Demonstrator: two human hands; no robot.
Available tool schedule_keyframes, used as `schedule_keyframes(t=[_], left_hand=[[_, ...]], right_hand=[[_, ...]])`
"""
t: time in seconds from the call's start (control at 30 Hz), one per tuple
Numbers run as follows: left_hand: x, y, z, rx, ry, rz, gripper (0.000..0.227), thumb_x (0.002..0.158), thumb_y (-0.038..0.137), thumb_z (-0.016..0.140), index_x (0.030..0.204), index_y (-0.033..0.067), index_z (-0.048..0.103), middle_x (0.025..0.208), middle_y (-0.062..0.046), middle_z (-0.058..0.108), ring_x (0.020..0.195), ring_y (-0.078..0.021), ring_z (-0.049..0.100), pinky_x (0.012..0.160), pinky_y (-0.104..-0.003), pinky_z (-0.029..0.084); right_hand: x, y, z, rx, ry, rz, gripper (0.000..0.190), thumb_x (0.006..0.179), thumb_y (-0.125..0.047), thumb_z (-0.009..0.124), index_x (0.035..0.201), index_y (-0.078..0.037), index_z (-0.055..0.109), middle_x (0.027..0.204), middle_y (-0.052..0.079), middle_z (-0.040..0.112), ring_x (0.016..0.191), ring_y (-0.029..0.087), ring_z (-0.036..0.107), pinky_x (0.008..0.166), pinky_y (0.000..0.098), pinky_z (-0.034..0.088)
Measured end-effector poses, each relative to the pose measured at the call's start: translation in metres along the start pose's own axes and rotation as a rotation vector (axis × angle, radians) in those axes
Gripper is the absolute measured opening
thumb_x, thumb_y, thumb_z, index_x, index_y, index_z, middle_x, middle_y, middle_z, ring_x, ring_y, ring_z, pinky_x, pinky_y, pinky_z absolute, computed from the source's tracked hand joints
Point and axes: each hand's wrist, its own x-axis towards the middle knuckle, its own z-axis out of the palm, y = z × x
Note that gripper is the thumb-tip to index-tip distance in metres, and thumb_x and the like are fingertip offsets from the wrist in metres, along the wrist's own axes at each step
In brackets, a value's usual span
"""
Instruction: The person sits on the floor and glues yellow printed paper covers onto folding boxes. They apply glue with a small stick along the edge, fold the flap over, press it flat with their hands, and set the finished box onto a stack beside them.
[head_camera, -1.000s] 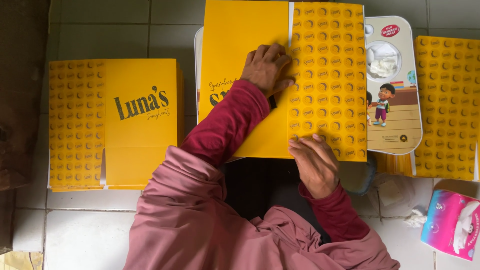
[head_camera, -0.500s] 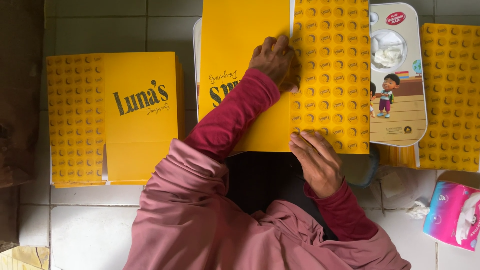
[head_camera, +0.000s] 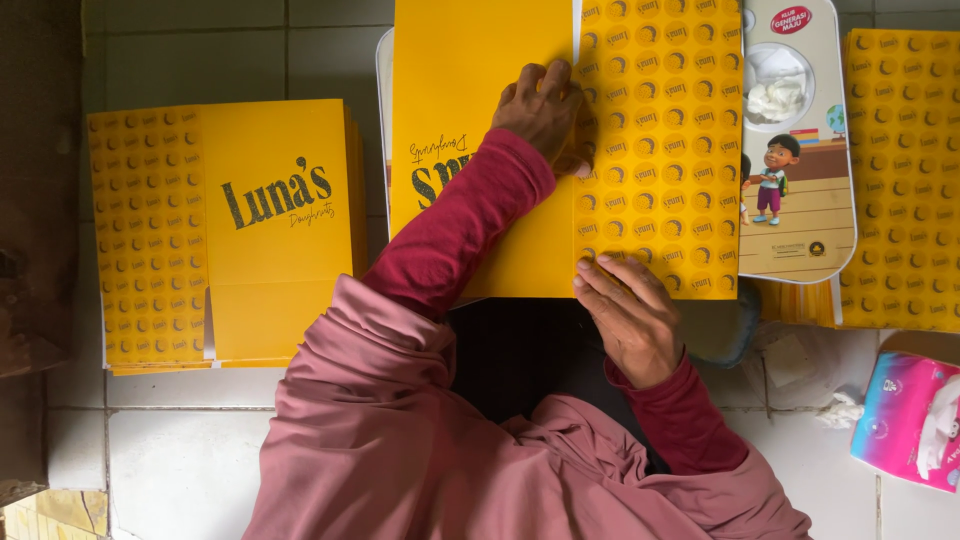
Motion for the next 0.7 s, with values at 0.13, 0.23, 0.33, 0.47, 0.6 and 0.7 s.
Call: schedule_keyframes(t=[0.13, 0.23, 0.33, 0.47, 0.6, 0.7], left_hand=[[0.001, 0.001, -0.001, 0.019, -0.013, 0.0, 0.092, 0.061, 0.071, 0.091, 0.128, 0.0134, 0.063, 0.13, -0.011, 0.04, 0.115, -0.034, 0.046, 0.092, -0.051, 0.054], [0.0, 0.001, -0.003, 0.018, 0.018, -0.003, 0.094, 0.058, 0.071, 0.093, 0.125, 0.0121, 0.064, 0.128, -0.01, 0.041, 0.113, -0.0329, 0.047, 0.087, -0.05, 0.054], [-0.001, 0.003, -0.01, 0.023, -0.034, 0.009, 0.1, 0.059, 0.076, 0.091, 0.129, 0.0102, 0.062, 0.13, -0.013, 0.042, 0.116, -0.0354, 0.047, 0.092, -0.053, 0.054], [-0.002, 0.008, -0.011, 0.071, -0.071, 0.013, 0.118, 0.05, 0.087, 0.087, 0.136, 0.011, 0.057, 0.127, -0.014, 0.041, 0.111, -0.0347, 0.043, 0.087, -0.052, 0.052], [-0.001, 0.006, -0.003, 0.091, -0.075, 0.013, 0.122, 0.052, 0.092, 0.084, 0.141, 0.0141, 0.055, 0.131, -0.014, 0.038, 0.114, -0.0354, 0.042, 0.091, -0.054, 0.051], [0.001, 0.006, -0.005, 0.125, -0.126, 0.026, 0.123, 0.056, 0.093, 0.082, 0.14, 0.0086, 0.052, 0.13, -0.016, 0.038, 0.114, -0.0362, 0.042, 0.091, -0.054, 0.052]], right_hand=[[-0.002, -0.001, 0.001, -0.012, 0.007, 0.007, 0.022, 0.079, 0.007, 0.082, 0.099, -0.003, 0.08, 0.112, 0.01, 0.078, 0.116, 0.025, 0.068, 0.109, 0.0454, 0.051], [-0.001, -0.003, 0.0, -0.024, 0.017, -0.001, 0.023, 0.078, 0.008, 0.082, 0.099, -0.002, 0.081, 0.111, 0.01, 0.078, 0.115, 0.026, 0.069, 0.108, 0.0455, 0.051], [-0.002, -0.002, 0.001, -0.036, 0.012, -0.003, 0.023, 0.078, 0.008, 0.082, 0.099, -0.002, 0.081, 0.111, 0.011, 0.078, 0.114, 0.027, 0.07, 0.108, 0.0464, 0.052], [0.001, -0.006, -0.002, -0.051, 0.012, -0.018, 0.022, 0.078, 0.008, 0.082, 0.099, 0.0, 0.08, 0.11, 0.012, 0.078, 0.113, 0.028, 0.07, 0.107, 0.0479, 0.052], [0.004, -0.01, -0.004, -0.114, -0.003, -0.047, 0.021, 0.079, 0.007, 0.083, 0.099, 0.001, 0.08, 0.112, 0.013, 0.078, 0.113, 0.028, 0.07, 0.107, 0.0473, 0.052], [0.005, -0.016, -0.006, -0.117, 0.001, -0.026, 0.022, 0.081, 0.008, 0.08, 0.102, 0.003, 0.079, 0.115, 0.014, 0.077, 0.114, 0.03, 0.07, 0.107, 0.0493, 0.051]])
